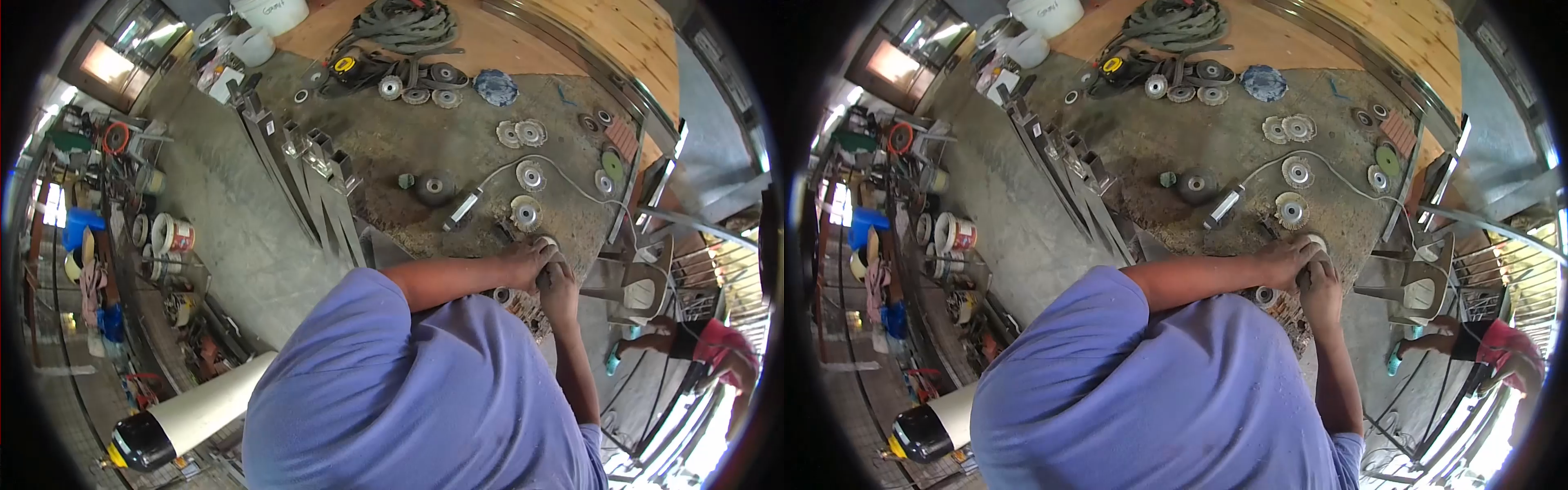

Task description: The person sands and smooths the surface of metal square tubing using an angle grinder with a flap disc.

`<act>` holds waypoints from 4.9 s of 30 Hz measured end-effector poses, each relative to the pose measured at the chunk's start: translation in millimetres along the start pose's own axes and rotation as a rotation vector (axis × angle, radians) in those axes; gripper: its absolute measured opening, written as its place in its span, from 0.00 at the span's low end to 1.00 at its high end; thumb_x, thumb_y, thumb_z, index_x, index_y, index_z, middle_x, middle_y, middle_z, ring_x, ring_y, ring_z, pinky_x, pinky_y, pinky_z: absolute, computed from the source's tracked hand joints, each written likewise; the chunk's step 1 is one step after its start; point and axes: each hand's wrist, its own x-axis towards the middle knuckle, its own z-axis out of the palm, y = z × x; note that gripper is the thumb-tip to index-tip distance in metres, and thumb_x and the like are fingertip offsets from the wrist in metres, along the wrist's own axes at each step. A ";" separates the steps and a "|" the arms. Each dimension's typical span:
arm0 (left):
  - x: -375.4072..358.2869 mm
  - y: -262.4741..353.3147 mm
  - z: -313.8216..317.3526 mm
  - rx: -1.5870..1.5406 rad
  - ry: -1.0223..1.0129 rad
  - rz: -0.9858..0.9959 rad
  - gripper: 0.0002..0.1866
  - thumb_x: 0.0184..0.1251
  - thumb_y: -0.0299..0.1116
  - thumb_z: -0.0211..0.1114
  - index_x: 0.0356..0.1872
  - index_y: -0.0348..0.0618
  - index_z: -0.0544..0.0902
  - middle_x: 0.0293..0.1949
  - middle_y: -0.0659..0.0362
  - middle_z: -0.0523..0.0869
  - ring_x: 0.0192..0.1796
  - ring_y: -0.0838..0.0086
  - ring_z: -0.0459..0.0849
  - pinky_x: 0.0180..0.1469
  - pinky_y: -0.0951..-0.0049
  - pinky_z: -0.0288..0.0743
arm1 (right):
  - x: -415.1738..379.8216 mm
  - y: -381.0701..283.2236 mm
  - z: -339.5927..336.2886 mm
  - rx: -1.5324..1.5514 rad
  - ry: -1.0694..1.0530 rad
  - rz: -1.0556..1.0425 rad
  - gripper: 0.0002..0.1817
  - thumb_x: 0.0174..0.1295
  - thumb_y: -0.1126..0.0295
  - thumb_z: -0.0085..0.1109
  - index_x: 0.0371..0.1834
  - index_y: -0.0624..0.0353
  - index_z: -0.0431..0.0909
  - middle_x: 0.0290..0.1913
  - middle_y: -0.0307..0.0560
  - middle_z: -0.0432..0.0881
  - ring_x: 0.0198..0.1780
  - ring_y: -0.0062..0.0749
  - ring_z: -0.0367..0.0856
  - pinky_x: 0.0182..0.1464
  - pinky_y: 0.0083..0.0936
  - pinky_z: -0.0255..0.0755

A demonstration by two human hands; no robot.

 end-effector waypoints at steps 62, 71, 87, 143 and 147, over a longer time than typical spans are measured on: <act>-3.1 -55.1 28.4 -0.022 0.021 0.357 0.67 0.45 0.50 0.84 0.82 0.38 0.50 0.75 0.33 0.64 0.78 0.38 0.62 0.77 0.44 0.59 | -16.8 -32.1 26.5 -0.161 0.088 0.442 0.11 0.57 0.61 0.63 0.34 0.53 0.90 0.49 0.46 0.85 0.52 0.43 0.83 0.44 0.39 0.81; -1.3 -56.0 27.8 -0.174 -0.088 0.392 0.64 0.49 0.43 0.81 0.82 0.33 0.47 0.75 0.36 0.65 0.78 0.45 0.65 0.78 0.51 0.61 | -6.4 -43.3 2.4 0.085 -0.089 0.676 0.12 0.53 0.62 0.64 0.33 0.54 0.91 0.41 0.52 0.91 0.44 0.46 0.90 0.45 0.43 0.83; 1.5 -79.8 22.5 -0.342 -0.170 0.210 0.59 0.53 0.37 0.72 0.84 0.40 0.44 0.71 0.37 0.71 0.71 0.47 0.74 0.74 0.56 0.66 | -17.9 -23.2 -23.4 0.040 0.173 0.519 0.19 0.65 0.59 0.59 0.55 0.56 0.78 0.37 0.61 0.87 0.42 0.61 0.86 0.46 0.54 0.78; -200.1 138.7 -23.0 -1.354 -0.276 0.270 0.45 0.51 0.39 0.83 0.70 0.34 0.70 0.54 0.54 0.83 0.57 0.70 0.82 0.63 0.65 0.77 | -201.0 -209.8 -138.4 -0.211 0.668 0.020 0.49 0.61 0.39 0.68 0.76 0.64 0.67 0.69 0.62 0.73 0.70 0.56 0.73 0.69 0.46 0.69; -216.9 152.9 -21.1 -1.388 0.043 0.420 0.49 0.51 0.44 0.83 0.72 0.38 0.66 0.55 0.55 0.81 0.61 0.70 0.79 0.68 0.64 0.73 | -196.8 -197.6 -97.9 1.301 0.796 -0.085 0.53 0.69 0.26 0.45 0.82 0.59 0.54 0.79 0.51 0.63 0.80 0.44 0.60 0.80 0.47 0.56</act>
